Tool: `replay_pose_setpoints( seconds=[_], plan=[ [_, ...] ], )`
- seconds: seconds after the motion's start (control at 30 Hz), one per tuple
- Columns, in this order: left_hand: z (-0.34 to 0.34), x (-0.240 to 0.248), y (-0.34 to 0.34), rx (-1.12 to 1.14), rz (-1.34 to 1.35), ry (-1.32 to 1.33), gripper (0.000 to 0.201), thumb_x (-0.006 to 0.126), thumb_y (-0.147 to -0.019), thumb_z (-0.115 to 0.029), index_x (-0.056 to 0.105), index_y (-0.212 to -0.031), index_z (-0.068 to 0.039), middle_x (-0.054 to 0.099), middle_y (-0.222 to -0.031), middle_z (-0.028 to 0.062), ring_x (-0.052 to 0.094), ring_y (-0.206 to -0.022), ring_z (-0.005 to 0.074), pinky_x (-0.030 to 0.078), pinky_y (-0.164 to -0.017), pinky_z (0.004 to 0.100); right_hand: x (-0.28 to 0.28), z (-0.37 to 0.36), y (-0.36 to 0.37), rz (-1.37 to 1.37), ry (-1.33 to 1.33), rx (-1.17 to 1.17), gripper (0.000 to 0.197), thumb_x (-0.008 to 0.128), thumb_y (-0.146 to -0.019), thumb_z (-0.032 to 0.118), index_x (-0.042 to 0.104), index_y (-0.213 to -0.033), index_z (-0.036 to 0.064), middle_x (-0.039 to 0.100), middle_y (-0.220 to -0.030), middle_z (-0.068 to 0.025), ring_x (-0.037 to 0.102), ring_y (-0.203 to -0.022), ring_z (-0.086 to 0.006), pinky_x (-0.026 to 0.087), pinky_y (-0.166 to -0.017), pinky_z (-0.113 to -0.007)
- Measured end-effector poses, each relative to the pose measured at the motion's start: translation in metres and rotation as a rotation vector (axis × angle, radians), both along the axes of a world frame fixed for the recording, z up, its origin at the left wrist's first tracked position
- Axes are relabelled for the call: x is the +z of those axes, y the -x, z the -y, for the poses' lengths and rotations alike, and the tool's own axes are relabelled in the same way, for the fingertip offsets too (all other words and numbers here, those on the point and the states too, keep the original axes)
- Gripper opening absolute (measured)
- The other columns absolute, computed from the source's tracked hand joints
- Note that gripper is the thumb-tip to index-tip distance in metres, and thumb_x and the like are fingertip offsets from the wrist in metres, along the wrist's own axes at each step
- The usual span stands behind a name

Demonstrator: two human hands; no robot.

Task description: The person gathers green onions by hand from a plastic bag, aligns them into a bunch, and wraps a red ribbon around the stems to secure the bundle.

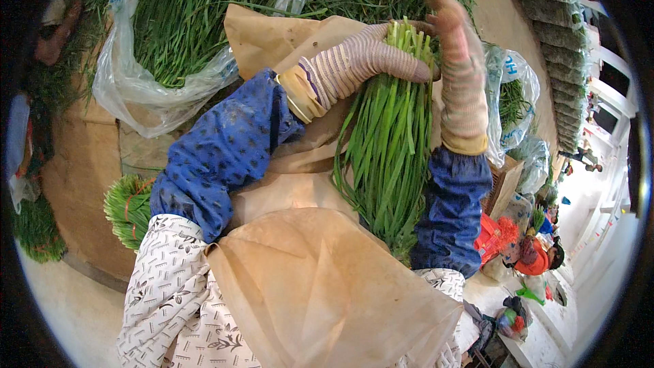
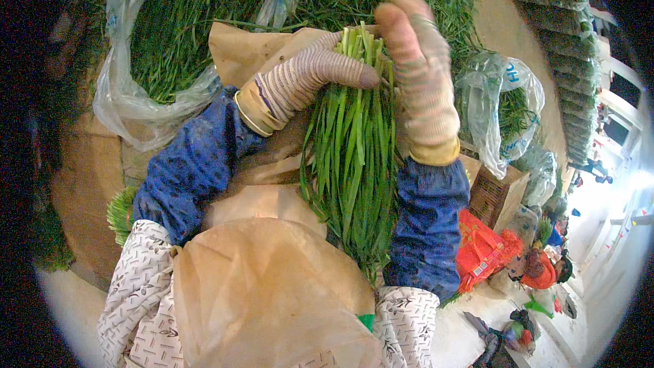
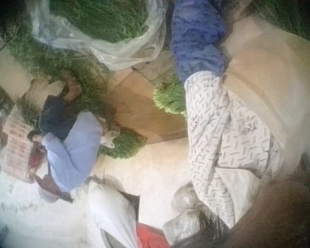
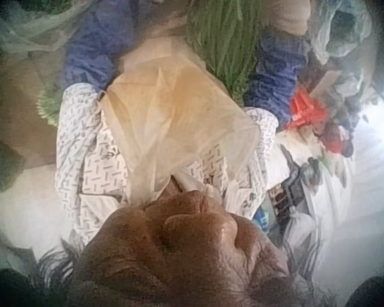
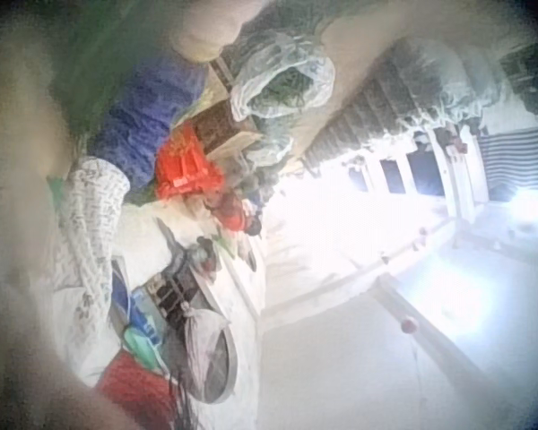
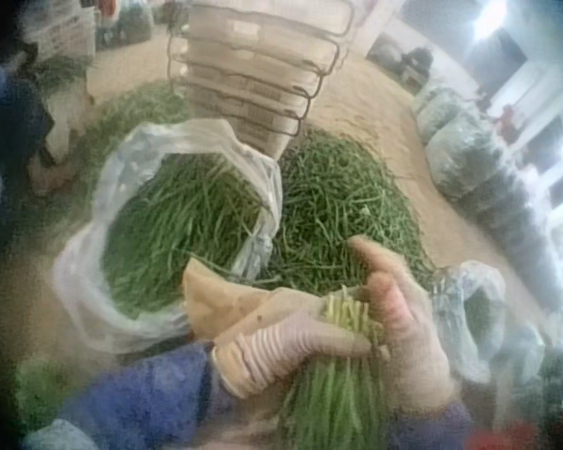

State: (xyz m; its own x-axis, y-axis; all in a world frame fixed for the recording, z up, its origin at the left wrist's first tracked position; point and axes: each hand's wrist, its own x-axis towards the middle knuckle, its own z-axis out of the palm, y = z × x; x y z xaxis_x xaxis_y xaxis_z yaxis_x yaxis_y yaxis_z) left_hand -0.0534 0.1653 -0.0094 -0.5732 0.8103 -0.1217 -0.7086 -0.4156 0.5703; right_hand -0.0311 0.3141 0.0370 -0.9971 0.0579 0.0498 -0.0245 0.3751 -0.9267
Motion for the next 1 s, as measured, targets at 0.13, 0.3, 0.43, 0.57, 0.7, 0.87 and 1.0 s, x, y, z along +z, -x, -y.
replay_pose_setpoints(
  seconds=[0.13,0.3,0.43,0.57,0.7,0.87,1.0],
  plan=[
    [-0.004,-0.005,0.000,0.015,-0.025,0.008,0.047,0.079,-0.072,-0.016,0.064,-0.114,-0.004,0.067,-0.106,0.0050,0.063,-0.100,0.0189,0.049,-0.092,0.0332,-0.017,-0.013,0.011,0.157,0.093,0.172,0.059,0.050,-0.094,0.057,0.069,-0.102,0.0010,0.065,-0.094,-0.0058,0.060,-0.088,-0.0163,0.045,-0.085,-0.031],
    [-0.009,-0.009,-0.002,0.042,-0.040,0.038,0.046,0.079,-0.073,-0.017,0.064,-0.114,-0.004,0.067,-0.103,0.0050,0.063,-0.099,0.0175,0.049,-0.090,0.0327,-0.009,-0.013,0.001,0.162,0.056,0.151,0.059,0.049,-0.095,0.054,0.068,-0.105,-0.0004,0.065,-0.098,-0.0059,0.059,-0.092,-0.0162,0.045,-0.085,-0.031],
    [-0.011,-0.013,-0.004,0.158,0.026,0.058,0.050,0.082,-0.071,-0.015,0.061,-0.116,-0.004,0.067,-0.095,0.0043,0.065,-0.088,0.0154,0.051,-0.084,0.0301,0.013,-0.002,-0.030,-0.092,0.088,-0.090,0.060,0.061,-0.090,0.044,0.051,-0.133,0.0023,0.058,-0.127,-0.0090,0.055,-0.112,-0.0190,0.042,-0.101,-0.036],
    [-0.015,-0.018,0.001,0.072,-0.071,0.025,0.070,0.073,-0.080,-0.019,0.041,-0.139,0.002,0.070,-0.100,0.0099,0.067,-0.093,0.0175,0.052,-0.088,0.0303,0.040,-0.005,-0.076,0.062,-0.235,0.024,0.057,0.078,-0.073,0.019,0.060,-0.125,0.0066,0.064,-0.110,-0.0067,0.060,-0.098,-0.0196,0.046,-0.089,-0.036],
    [-0.025,-0.027,0.000,0.047,-0.127,0.038,0.074,0.075,-0.079,-0.022,0.040,-0.140,0.001,0.069,-0.102,0.0092,0.065,-0.095,0.0170,0.050,-0.092,0.0305,0.042,-0.008,-0.098,0.012,-0.803,0.105,0.030,0.074,-0.076,0.000,0.070,-0.106,0.0035,0.069,-0.092,-0.0057,0.063,-0.080,-0.0147,0.050,-0.072,-0.027],
    [-0.023,-0.029,0.001,0.047,-0.158,0.013,0.076,0.075,-0.079,-0.021,0.039,-0.142,0.000,0.069,-0.104,0.0086,0.064,-0.101,0.0168,0.047,-0.096,0.0307,0.061,-0.006,-0.068,0.185,-0.424,-0.111,0.016,0.062,-0.087,0.000,0.068,-0.102,0.0000,0.071,-0.092,-0.0070,0.064,-0.085,-0.0107,0.049,-0.079,-0.026],
    [-0.025,-0.027,0.002,0.033,-0.172,0.001,0.073,0.082,-0.070,-0.016,0.048,-0.133,-0.002,0.067,-0.103,0.0053,0.063,-0.098,0.0154,0.049,-0.092,0.0300,0.049,-0.016,-0.029,0.104,-0.432,-0.023,0.016,0.063,-0.089,0.004,0.069,-0.104,0.0016,0.068,-0.088,-0.0027,0.061,-0.084,-0.0081,0.048,-0.077,-0.023]
  ],
)
